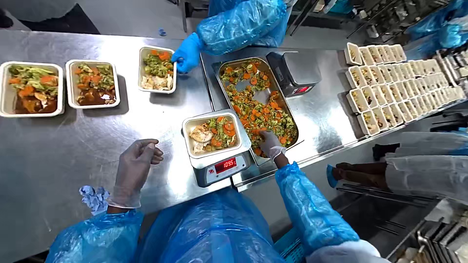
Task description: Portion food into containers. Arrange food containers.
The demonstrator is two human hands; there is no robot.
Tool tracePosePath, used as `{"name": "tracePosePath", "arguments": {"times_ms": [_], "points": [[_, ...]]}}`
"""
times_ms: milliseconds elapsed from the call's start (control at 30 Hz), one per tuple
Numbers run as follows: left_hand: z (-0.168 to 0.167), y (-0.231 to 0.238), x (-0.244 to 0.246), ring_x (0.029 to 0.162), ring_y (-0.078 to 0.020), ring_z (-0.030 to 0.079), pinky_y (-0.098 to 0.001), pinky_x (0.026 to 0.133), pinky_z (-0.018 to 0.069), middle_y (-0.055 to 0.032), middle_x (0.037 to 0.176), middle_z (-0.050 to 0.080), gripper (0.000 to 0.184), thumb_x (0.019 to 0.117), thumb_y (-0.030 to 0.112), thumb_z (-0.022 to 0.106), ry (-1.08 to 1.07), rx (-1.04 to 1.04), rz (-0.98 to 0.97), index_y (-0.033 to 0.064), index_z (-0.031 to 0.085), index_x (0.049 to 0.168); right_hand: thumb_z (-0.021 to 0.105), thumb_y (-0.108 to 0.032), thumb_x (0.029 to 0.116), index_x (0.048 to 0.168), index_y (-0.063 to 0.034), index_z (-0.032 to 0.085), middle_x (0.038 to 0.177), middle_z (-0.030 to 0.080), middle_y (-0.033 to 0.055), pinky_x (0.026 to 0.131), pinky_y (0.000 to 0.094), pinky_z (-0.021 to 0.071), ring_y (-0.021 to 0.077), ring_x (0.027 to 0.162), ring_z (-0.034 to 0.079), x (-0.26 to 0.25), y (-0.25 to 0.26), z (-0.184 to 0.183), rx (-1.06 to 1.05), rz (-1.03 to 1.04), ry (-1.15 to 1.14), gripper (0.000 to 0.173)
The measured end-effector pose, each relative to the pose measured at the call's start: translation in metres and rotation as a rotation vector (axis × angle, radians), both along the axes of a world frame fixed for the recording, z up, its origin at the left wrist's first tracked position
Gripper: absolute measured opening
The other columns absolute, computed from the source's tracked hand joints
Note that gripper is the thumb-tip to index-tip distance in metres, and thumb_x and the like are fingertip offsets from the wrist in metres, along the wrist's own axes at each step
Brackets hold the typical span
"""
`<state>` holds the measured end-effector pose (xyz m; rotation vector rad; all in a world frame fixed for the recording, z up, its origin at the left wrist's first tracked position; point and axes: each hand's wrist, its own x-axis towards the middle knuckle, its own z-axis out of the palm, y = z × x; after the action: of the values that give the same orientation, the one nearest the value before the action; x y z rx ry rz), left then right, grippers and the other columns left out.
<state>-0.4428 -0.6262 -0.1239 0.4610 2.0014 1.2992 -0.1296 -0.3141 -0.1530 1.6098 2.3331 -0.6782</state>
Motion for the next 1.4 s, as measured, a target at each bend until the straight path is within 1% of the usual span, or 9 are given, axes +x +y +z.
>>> {"name": "tracePosePath", "arguments": {"times_ms": [100,233,467,600,733,967,1200,1333,1400], "points": [[0.004,-0.006,0.001,0.074,-0.0136,0.071,-0.0298,0.073,0.0609,-0.0077,0.091,0.071,0.026,0.1104,0.019,0.047,-0.012,-0.016,0.035,0.0073,0.063,0.126,0.077,-0.01,0.0823,0.134,-0.0165,0.067,0.146,0.051,0.023,0.091,0.0603,0.056,0.042,0.12,0.062,-0.001,-0.005,-0.014,0.031,-0.022,-0.056,0.053],[0.002,-0.003,0.011,0.076,-0.015,0.072,-0.0315,0.074,0.0614,-0.0082,0.092,0.073,0.025,0.1105,0.02,0.047,-0.017,-0.025,0.005,0.0081,0.063,0.126,0.071,-0.002,0.0832,0.118,-0.0129,0.072,0.136,0.058,0.0233,0.088,0.0607,0.0567,0.0424,0.114,0.064,0.004,-0.001,-0.016,0.085,-0.017,-0.063,0.037],[0.003,0.007,0.02,0.078,-0.0158,0.073,-0.0322,0.076,0.0614,-0.0082,0.093,0.073,0.025,0.1101,0.019,0.048,-0.039,-0.053,-0.013,0.0086,0.064,0.126,0.069,-0.004,0.0866,0.109,-0.0083,0.074,0.117,0.069,0.019,0.091,0.0604,0.0545,0.0388,0.109,0.067,0.008,0.007,0.002,0.154,-0.054,0.047,0.024],[0.002,0.01,0.021,0.078,-0.0152,0.073,-0.0311,0.075,0.0612,-0.0077,0.093,0.074,0.024,0.1101,0.019,0.048,-0.03,-0.064,-0.015,0.0091,0.064,0.125,0.069,-0.007,0.0904,0.109,-0.0043,0.073,0.111,0.072,0.019,0.093,0.0617,0.0526,0.0378,0.105,0.069,0.022,0.012,0.013,0.156,-0.161,0.141,0.02],[-0.001,0.013,0.024,0.078,-0.0152,0.072,-0.0323,0.076,0.0613,-0.0088,0.094,0.073,0.024,0.1099,0.018,0.048,-0.024,-0.048,-0.04,0.0072,0.063,0.126,0.071,-0.01,0.092,0.108,-0.0057,0.072,0.107,0.073,0.0163,0.091,0.0586,0.0532,0.0335,0.101,0.07,0.041,0.018,0.015,0.128,-0.25,0.268,0.017],[0.005,0.021,0.029,0.078,-0.0139,0.072,-0.0315,0.077,0.0606,-0.0072,0.093,0.073,0.025,0.1101,0.019,0.048,-0.013,-0.064,-0.054,0.0083,0.064,0.125,0.072,-0.011,0.093,0.108,-0.0067,0.071,0.103,0.072,0.014,0.088,0.0527,0.0542,0.0275,0.096,0.069,0.05,0.02,0.018,0.048,-0.258,0.384,0.015],[0.003,0.018,0.033,0.079,-0.0135,0.072,-0.0314,0.078,0.0606,-0.0075,0.093,0.073,0.024,0.1097,0.019,0.049,-0.009,-0.061,-0.067,0.0081,0.065,0.125,0.072,-0.014,0.094,0.111,-0.0076,0.072,0.107,0.073,0.0141,0.092,0.0536,0.0531,0.0288,0.101,0.069,0.041,0.024,0.009,0.021,-0.232,0.304,0.018],[0.003,0.018,0.036,0.079,-0.0148,0.072,-0.0315,0.077,0.0603,-0.0076,0.093,0.074,0.023,0.1093,0.018,0.05,-0.008,-0.05,-0.078,0.0078,0.065,0.125,0.069,-0.014,0.0939,0.113,-0.0078,0.074,0.131,0.064,0.0194,0.097,0.0623,0.051,0.0399,0.117,0.064,0.029,0.021,0.017,0.046,-0.106,0.042,0.021],[0.005,0.02,0.039,0.08,-0.0149,0.072,-0.0318,0.078,0.0606,-0.0072,0.094,0.074,0.023,0.1092,0.018,0.05,-0.011,-0.041,-0.081,0.0082,0.065,0.124,0.071,-0.009,0.0907,0.111,-0.0078,0.075,0.134,0.062,0.02,0.096,0.0612,0.0526,0.0404,0.117,0.063,0.014,0.011,0.037,0.128,-0.067,0.092,0.02]]}}
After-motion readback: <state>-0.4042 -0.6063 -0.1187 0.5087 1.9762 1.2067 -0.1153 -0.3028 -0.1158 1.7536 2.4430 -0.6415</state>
